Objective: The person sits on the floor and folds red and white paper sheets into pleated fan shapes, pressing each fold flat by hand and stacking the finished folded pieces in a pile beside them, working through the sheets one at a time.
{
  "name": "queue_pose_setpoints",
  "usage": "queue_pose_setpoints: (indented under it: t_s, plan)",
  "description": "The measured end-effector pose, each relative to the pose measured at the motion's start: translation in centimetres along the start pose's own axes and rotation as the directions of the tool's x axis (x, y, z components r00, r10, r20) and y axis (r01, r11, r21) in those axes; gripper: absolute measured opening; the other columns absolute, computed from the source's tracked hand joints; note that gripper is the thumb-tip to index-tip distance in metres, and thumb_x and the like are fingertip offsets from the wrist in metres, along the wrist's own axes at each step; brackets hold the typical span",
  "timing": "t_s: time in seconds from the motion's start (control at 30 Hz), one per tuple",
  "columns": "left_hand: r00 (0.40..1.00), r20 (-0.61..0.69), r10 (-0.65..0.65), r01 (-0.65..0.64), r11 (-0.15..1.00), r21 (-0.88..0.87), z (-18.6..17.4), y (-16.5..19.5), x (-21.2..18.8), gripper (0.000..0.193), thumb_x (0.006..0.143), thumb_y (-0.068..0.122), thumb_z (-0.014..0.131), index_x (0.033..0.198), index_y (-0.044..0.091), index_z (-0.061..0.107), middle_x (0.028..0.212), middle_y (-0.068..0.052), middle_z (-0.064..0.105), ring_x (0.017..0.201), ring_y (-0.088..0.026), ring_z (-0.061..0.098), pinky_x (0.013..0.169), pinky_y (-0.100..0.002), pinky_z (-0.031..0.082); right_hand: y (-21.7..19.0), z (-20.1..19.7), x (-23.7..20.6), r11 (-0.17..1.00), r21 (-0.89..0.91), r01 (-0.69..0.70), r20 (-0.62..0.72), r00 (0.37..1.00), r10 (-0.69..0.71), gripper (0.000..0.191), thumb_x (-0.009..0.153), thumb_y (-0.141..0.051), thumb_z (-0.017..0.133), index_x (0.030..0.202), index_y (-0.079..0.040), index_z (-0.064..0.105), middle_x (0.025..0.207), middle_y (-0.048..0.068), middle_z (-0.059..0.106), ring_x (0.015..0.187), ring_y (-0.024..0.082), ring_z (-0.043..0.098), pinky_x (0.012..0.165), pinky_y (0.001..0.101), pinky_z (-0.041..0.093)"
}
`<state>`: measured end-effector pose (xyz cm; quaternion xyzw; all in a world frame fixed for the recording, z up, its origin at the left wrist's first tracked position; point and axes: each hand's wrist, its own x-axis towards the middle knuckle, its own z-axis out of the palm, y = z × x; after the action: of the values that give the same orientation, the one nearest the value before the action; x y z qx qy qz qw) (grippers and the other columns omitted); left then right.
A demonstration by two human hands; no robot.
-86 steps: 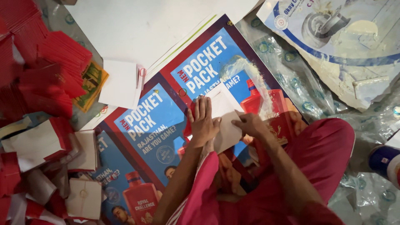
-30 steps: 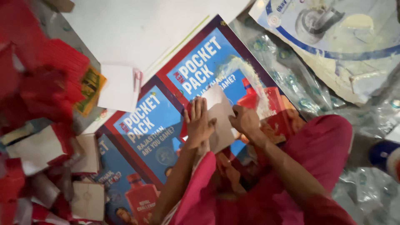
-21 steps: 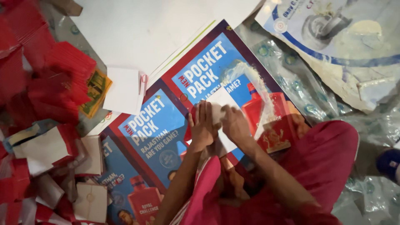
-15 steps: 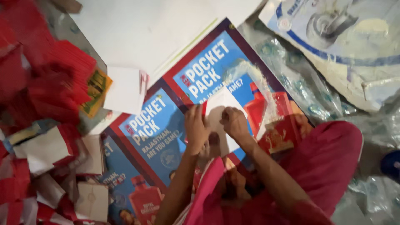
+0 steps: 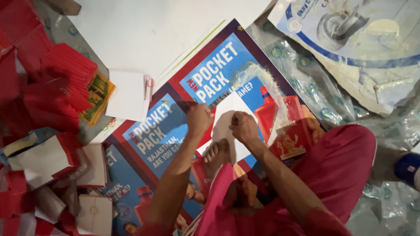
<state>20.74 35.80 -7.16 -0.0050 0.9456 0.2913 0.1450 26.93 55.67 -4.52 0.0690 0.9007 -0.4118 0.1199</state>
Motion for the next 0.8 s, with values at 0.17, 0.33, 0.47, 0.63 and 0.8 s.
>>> queue_pose_setpoints:
  t_s: [0.17,0.33,0.47,0.63,0.8]
  plan:
    - [0.944,-0.306,0.12,-0.147,0.987,-0.067,0.4,0.6,-2.3,0.022,0.074,0.014,0.084,0.09,0.006,0.071,0.089,-0.013,0.072,0.089,-0.037,0.066,0.078,-0.048,0.051,-0.3,-0.1,0.1,1.0,0.013,-0.012,-0.001,1.0,0.012,0.022,0.068,-0.005,0.082,0.079,-0.004,0.063,0.081,0.014,0.068,0.08,0.037,0.067,0.071,0.0467,0.052]
    - [0.93,-0.338,0.147,-0.205,0.968,-0.143,0.6,0.9,-3.2,0.014,0.079,0.01,0.083,0.09,0.008,0.073,0.092,-0.012,0.072,0.091,-0.035,0.066,0.082,-0.045,0.052,-0.6,-0.2,0.2,1.0,0.021,0.013,-0.019,1.0,-0.013,0.022,0.067,-0.003,0.081,0.079,-0.002,0.063,0.082,0.016,0.067,0.08,0.039,0.065,0.07,0.048,0.051]
    - [0.945,-0.301,0.13,-0.18,0.973,-0.145,0.6,1.0,-3.1,0.013,0.078,0.008,0.083,0.086,0.005,0.072,0.09,-0.013,0.072,0.09,-0.036,0.066,0.082,-0.046,0.051,-0.6,-0.3,0.1,0.999,0.018,0.037,-0.028,0.999,-0.036,0.022,0.068,-0.003,0.081,0.079,-0.002,0.062,0.081,0.016,0.066,0.079,0.039,0.065,0.069,0.0482,0.051]
    - [0.999,-0.018,-0.034,0.029,0.971,-0.239,0.1,0.9,-1.7,0.02,0.083,0.014,0.083,0.088,0.003,0.067,0.083,-0.015,0.073,0.082,-0.035,0.072,0.073,-0.045,0.056,-0.4,-0.2,-0.1,0.999,0.027,0.028,-0.02,0.999,-0.027,0.022,0.068,-0.003,0.081,0.077,-0.002,0.061,0.078,0.015,0.065,0.076,0.037,0.065,0.068,0.0471,0.051]
    - [0.995,-0.037,-0.097,0.094,0.993,-0.071,0.0,1.3,-0.4,0.021,0.072,0.017,0.09,0.08,0.005,0.074,0.078,-0.018,0.073,0.077,-0.038,0.072,0.07,-0.045,0.055,-0.6,0.1,-0.1,0.997,0.02,0.079,-0.044,0.996,-0.078,0.024,0.065,-0.004,0.082,0.078,-0.002,0.061,0.078,0.015,0.066,0.078,0.037,0.064,0.069,0.0471,0.051]
